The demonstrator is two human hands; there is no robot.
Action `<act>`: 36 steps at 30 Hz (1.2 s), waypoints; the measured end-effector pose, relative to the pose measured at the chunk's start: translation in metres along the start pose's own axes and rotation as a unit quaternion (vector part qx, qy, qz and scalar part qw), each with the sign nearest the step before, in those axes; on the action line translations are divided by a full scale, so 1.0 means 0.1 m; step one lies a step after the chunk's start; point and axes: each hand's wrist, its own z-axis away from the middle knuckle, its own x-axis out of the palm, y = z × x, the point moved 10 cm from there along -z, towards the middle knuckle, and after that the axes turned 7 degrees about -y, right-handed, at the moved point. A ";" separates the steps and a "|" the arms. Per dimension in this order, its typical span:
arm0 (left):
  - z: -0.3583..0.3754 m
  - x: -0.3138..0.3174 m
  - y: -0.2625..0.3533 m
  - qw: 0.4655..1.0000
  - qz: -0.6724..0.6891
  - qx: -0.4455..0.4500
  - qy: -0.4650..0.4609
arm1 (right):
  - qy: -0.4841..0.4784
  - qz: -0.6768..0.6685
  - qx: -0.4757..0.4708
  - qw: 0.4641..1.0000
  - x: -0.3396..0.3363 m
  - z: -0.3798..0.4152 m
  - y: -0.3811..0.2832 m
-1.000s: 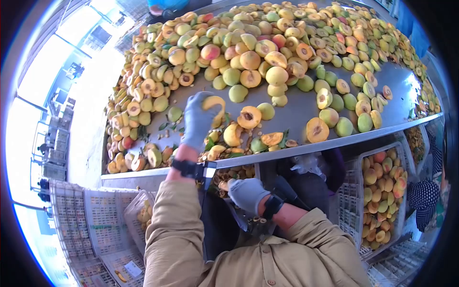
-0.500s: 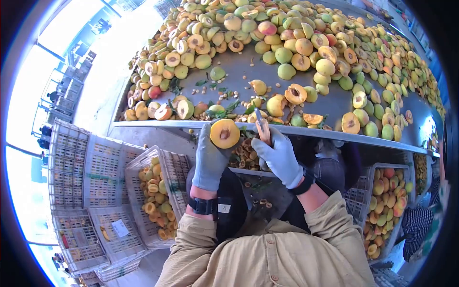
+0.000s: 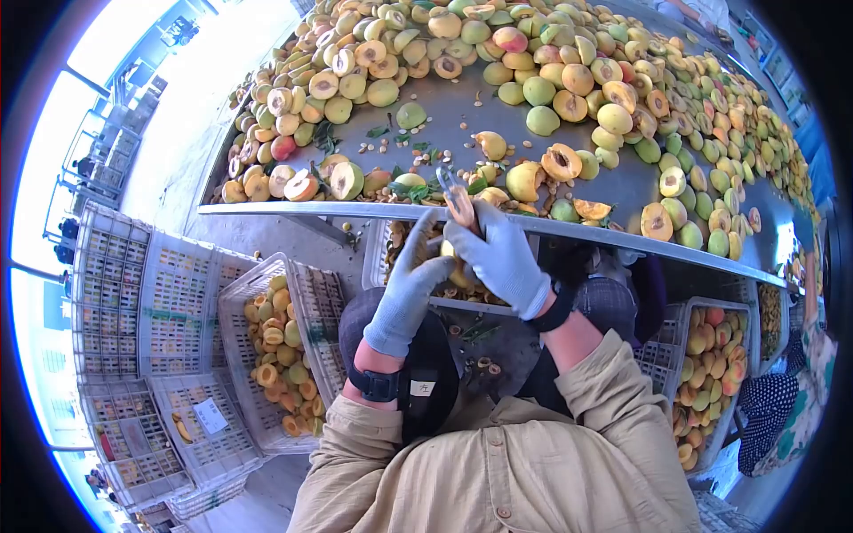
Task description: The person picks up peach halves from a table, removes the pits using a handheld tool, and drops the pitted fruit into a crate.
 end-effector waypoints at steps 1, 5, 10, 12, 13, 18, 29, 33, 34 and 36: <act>0.03 0.07 0.00 0.999 -0.043 -0.012 -0.004 | -0.005 0.016 -0.028 0.999 -0.01 -0.03 -0.05; -0.01 0.23 0.01 0.990 0.111 0.010 -0.090 | 0.040 -0.031 -0.028 0.998 -0.18 0.02 -0.10; -0.03 0.01 0.27 0.975 0.142 0.167 -0.039 | 0.045 0.007 0.017 0.999 -0.16 0.19 0.25; -0.07 0.02 0.15 0.969 0.215 0.118 -0.018 | 0.028 -0.083 0.011 0.996 -0.03 0.22 0.34; -0.09 0.03 0.06 0.963 0.252 0.092 -0.006 | 0.025 -0.079 0.013 0.997 -0.03 0.21 0.33; -0.05 -0.10 -0.01 0.992 -0.094 0.033 0.082 | 0.017 0.046 0.001 0.999 -0.24 0.13 0.17; -0.07 -0.09 0.00 0.981 0.160 0.093 0.061 | 0.009 0.302 -0.056 0.951 0.13 0.51 0.00; -0.08 -0.13 -0.04 0.982 0.134 0.100 0.085 | 0.012 0.316 -0.045 0.948 0.19 0.45 0.01; -0.07 -0.10 0.01 0.982 0.116 0.115 0.090 | 0.013 0.319 -0.044 0.947 0.20 0.45 0.02; -0.06 -0.09 0.07 0.981 0.083 0.140 0.102 | 0.007 0.315 -0.025 0.949 0.22 0.43 0.06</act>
